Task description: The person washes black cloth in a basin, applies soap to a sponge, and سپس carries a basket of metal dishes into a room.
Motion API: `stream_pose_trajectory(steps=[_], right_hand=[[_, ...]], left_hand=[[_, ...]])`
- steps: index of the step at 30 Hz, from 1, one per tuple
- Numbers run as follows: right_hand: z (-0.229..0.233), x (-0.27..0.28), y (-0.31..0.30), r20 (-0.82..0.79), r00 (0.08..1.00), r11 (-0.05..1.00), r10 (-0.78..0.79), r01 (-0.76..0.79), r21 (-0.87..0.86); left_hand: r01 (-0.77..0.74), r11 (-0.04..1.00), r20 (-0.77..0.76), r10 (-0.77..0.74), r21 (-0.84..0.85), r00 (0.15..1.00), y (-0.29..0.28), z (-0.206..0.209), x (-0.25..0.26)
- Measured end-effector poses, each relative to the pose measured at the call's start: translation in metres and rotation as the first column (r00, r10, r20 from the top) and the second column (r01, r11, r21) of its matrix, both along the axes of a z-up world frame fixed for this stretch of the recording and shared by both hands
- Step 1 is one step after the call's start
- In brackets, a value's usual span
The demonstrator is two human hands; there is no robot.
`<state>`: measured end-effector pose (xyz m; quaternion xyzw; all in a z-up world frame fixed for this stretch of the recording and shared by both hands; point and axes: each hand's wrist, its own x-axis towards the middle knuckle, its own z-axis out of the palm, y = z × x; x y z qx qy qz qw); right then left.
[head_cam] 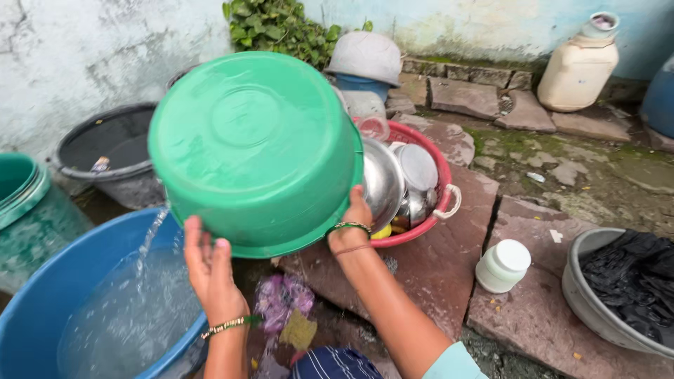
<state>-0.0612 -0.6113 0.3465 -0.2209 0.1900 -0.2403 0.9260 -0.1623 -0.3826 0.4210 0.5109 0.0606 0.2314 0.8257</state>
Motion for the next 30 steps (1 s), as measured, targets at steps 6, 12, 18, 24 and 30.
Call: stream_pose_trajectory(steps=[6,12,18,24,30], right_hand=[[-0.028,0.058,-0.206,0.122,0.99,0.982,-0.067,0.044,0.182],[-0.072,0.116,-0.307,0.056,0.997,0.963,0.046,-0.06,0.263],[-0.104,0.158,-0.329,-0.198,0.96,0.96,0.2,-0.151,0.237],[-0.132,0.183,-0.331,-0.166,0.971,0.955,0.174,-0.125,0.269],[-0.074,0.118,-0.333,-0.207,0.675,0.032,-0.708,-0.263,-0.964]], left_hand=[[0.277,0.664,0.08,-0.454,0.695,0.888,-0.102,-0.023,0.056],[0.452,0.607,0.022,-0.612,0.653,0.791,-0.232,-0.052,0.139],[0.462,0.506,-0.061,-0.624,0.728,0.779,-0.27,-0.087,0.17],[0.399,0.507,-0.136,-0.477,0.764,0.868,-0.276,-0.104,0.153],[0.323,0.484,-0.069,-0.47,0.813,0.88,-0.263,-0.092,0.138]])
